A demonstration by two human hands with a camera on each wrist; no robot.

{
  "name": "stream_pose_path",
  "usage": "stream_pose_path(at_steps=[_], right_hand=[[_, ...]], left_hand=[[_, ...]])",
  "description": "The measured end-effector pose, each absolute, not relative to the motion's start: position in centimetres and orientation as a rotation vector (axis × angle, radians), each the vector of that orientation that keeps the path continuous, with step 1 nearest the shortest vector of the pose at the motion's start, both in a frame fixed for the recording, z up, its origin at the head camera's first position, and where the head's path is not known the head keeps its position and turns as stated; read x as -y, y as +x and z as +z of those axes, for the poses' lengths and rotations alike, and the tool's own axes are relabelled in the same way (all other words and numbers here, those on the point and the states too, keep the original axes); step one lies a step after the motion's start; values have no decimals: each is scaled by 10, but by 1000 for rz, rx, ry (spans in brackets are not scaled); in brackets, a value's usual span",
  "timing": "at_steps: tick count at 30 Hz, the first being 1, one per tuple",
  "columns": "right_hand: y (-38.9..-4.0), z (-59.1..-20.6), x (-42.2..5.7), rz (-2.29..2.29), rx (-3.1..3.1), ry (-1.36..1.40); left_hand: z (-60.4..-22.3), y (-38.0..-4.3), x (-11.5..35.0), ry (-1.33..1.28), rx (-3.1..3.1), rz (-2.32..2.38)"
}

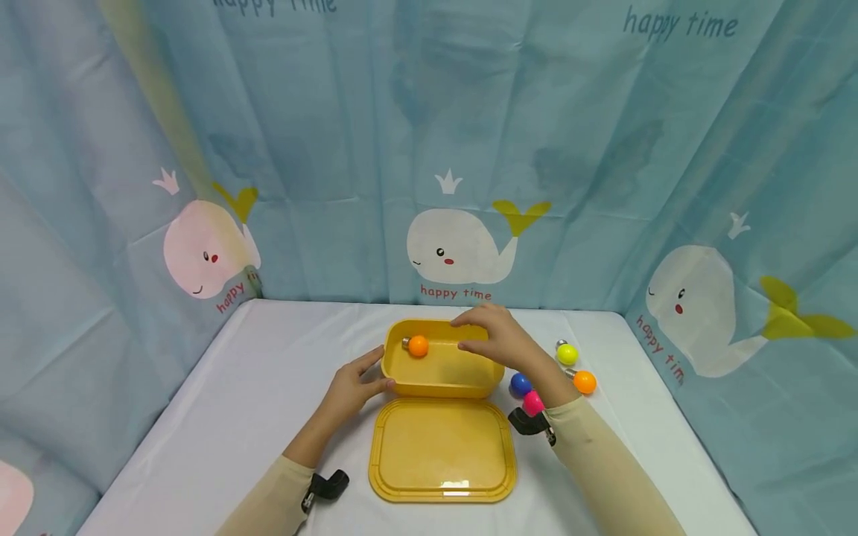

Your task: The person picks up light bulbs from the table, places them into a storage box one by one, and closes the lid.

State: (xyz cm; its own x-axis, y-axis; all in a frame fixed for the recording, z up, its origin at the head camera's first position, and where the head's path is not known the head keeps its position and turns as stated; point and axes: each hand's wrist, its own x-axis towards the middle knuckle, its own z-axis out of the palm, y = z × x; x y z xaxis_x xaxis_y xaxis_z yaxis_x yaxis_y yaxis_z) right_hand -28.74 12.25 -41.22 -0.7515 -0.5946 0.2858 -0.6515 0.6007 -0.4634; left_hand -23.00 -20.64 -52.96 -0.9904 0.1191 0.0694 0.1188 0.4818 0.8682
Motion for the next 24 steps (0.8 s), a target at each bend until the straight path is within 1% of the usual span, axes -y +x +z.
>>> stream_pose_path(at_steps=[8, 14, 20, 24], right_hand=[[-257, -418, -149, 920, 2627, 1001], [-242, -429, -169, 967, 2547, 959], [-234, -438, -184, 987, 2544, 901], [-233, -437, -191, 952, 2548, 890]], left_hand=[[-529, -230, 206, 212, -2704, 1574], [-532, -231, 206, 211, -2703, 1579], [-531, -231, 206, 213, -2693, 1587], [-530, -230, 206, 209, -2700, 1580]])
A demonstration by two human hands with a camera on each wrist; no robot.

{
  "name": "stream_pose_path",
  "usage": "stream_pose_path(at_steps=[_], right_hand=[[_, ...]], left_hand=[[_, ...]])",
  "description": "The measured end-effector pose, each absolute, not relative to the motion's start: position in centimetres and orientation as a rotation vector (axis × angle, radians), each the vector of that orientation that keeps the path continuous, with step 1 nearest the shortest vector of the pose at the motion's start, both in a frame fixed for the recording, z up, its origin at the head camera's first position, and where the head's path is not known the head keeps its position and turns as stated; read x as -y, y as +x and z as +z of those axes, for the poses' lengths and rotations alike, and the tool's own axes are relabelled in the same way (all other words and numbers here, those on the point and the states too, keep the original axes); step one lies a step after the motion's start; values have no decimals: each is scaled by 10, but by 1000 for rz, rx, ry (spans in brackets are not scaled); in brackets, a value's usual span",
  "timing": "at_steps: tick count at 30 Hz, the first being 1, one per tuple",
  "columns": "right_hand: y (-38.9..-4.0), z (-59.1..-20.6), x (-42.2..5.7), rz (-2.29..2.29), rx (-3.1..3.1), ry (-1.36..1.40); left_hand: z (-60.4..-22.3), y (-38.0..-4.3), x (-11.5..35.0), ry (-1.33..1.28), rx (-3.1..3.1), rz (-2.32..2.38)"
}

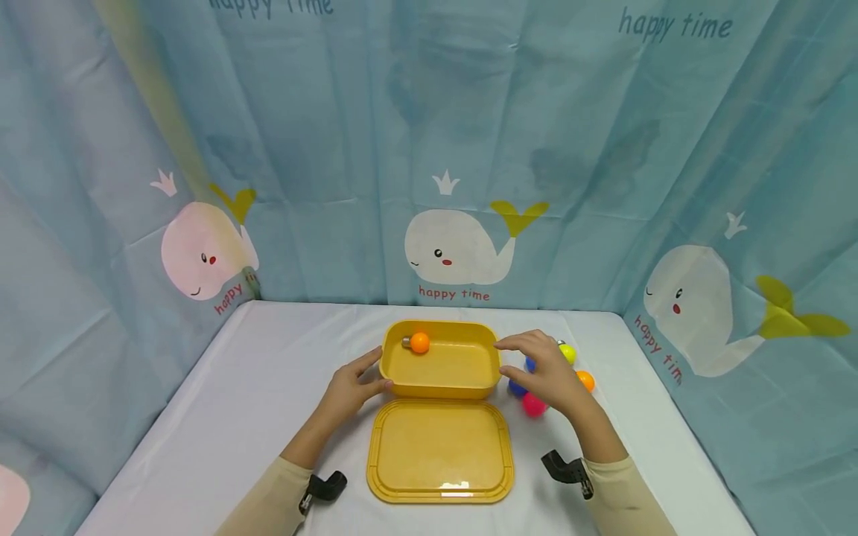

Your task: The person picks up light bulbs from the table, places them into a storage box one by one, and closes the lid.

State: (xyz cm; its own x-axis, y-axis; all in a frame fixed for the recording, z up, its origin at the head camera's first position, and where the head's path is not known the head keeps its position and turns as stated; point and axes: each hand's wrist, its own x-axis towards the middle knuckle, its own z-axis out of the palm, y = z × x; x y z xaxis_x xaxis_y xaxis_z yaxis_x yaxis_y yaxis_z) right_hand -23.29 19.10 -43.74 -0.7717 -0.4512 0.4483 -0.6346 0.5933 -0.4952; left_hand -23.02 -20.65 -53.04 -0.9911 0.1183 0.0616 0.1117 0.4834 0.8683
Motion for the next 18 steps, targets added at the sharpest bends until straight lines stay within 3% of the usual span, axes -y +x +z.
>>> stream_pose_path(at_steps=[7, 18], right_hand=[[-237, -434, -212, 933, 2572, 823], [-250, -445, -277, 992, 2717, 492]], left_hand=[[-532, -231, 207, 211, -2709, 1570], [-534, -232, 208, 230, -2706, 1574]])
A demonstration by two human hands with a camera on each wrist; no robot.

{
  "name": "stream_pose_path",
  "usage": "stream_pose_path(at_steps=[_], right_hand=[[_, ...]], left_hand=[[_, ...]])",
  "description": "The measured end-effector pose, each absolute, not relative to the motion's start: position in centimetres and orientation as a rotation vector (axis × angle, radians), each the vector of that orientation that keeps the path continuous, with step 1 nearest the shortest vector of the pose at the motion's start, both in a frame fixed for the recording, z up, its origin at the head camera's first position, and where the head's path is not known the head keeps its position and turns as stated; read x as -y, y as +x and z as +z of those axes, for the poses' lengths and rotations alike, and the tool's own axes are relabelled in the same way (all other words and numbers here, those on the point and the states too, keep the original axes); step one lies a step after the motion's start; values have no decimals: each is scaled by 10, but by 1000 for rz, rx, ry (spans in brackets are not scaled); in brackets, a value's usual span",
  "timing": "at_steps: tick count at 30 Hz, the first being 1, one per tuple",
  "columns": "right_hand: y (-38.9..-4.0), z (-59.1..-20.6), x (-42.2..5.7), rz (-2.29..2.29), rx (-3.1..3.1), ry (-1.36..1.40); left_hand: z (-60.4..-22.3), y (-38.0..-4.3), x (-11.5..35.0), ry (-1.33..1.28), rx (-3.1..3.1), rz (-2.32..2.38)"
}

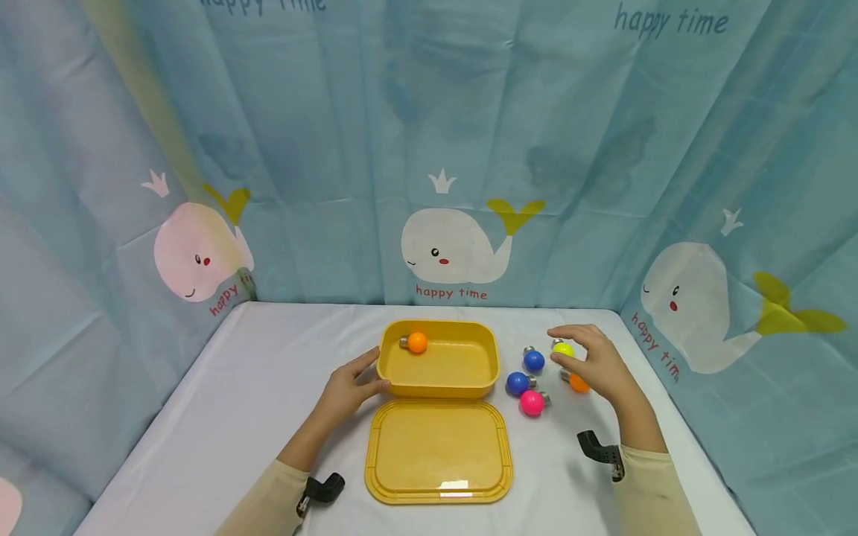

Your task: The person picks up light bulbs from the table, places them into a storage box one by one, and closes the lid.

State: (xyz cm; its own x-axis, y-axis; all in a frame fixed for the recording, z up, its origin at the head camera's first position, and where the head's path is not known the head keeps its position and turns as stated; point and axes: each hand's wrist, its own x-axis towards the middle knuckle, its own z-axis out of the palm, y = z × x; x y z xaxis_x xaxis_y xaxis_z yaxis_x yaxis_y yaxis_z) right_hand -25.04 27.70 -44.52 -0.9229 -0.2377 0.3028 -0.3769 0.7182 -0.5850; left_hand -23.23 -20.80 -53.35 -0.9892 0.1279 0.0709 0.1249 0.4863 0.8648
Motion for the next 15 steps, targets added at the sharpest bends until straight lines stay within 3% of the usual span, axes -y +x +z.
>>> stream_pose_path(at_steps=[15], right_hand=[[-264, -489, -342, 992, 3012, 206]], left_hand=[[-533, -231, 207, 221, -2697, 1579]])
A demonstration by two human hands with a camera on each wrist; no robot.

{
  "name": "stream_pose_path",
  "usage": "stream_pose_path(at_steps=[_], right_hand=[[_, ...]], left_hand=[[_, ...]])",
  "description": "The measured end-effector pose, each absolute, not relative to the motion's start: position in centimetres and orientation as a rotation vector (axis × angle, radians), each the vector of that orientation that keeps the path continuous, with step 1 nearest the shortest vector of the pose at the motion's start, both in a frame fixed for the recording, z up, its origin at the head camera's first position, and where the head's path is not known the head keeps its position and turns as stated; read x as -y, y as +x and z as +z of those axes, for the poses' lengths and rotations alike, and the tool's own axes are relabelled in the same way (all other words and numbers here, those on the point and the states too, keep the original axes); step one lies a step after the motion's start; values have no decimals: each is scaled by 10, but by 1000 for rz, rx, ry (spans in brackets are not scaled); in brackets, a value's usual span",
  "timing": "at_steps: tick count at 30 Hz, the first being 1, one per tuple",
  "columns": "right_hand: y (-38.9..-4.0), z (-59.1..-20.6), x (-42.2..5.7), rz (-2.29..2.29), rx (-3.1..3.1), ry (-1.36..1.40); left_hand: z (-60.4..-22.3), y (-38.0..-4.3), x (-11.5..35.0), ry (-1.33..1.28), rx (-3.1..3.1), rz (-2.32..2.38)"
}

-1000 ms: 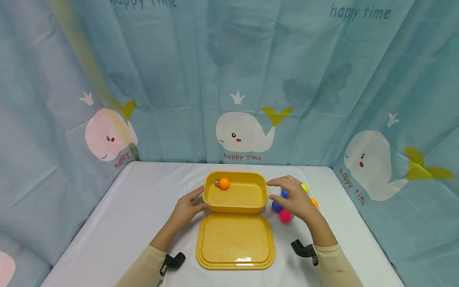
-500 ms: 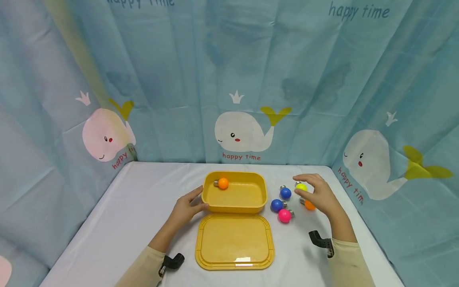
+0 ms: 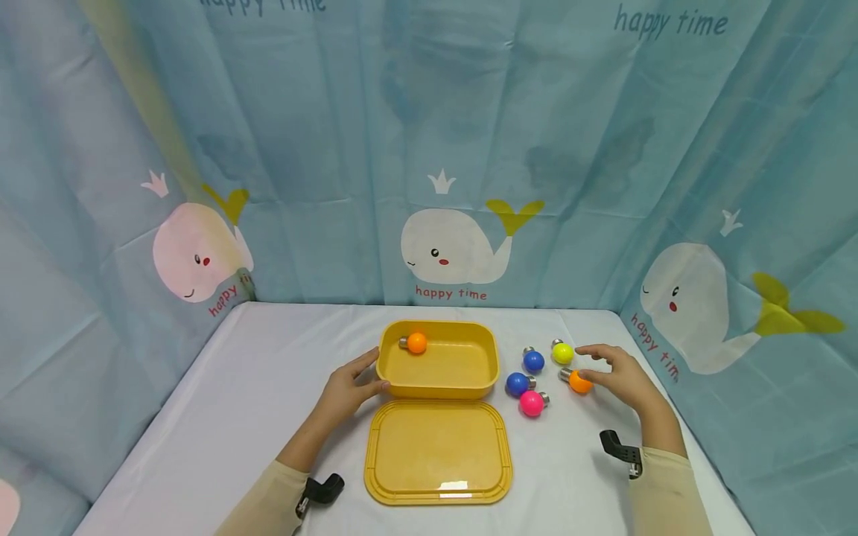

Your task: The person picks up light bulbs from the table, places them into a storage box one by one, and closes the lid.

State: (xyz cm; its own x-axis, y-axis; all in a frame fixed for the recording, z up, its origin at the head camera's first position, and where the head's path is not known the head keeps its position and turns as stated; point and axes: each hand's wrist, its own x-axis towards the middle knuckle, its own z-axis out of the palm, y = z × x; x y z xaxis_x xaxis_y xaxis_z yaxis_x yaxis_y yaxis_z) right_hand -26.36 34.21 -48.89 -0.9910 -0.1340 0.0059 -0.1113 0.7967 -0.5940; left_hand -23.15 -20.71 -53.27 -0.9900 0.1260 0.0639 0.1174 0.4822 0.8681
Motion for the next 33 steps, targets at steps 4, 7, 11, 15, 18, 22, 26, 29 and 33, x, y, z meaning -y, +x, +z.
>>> stream_pose_path(at_steps=[4, 7, 11, 15, 18, 22, 26, 29, 33], right_hand=[[-264, -498, -350, -991, -2895, -193], [-263, -503, -354, -1012, -2854, -175], [-263, -510, -358, -1028, -2812, -147], [-265, -514, -361, -1055, -2792, -144], [-266, -517, -363, -1071, -2791, -154], [-266, -521, -366, -1081, -2799, -190], [-267, -524, -367, -1078, -2804, -205], [-267, -524, -366, -1077, -2802, -182], [-267, -525, -367, -1082, -2801, -169]], left_hand=[[-532, -231, 207, 219, -2697, 1581], [-533, -231, 206, 225, -2700, 1573], [-534, -231, 206, 234, -2705, 1573], [-534, -231, 207, 239, -2712, 1569], [-534, -231, 207, 239, -2710, 1572], [-533, -230, 207, 234, -2705, 1580], [-534, -231, 207, 236, -2707, 1579], [-534, -231, 207, 238, -2708, 1579], [-534, -231, 207, 234, -2708, 1576]])
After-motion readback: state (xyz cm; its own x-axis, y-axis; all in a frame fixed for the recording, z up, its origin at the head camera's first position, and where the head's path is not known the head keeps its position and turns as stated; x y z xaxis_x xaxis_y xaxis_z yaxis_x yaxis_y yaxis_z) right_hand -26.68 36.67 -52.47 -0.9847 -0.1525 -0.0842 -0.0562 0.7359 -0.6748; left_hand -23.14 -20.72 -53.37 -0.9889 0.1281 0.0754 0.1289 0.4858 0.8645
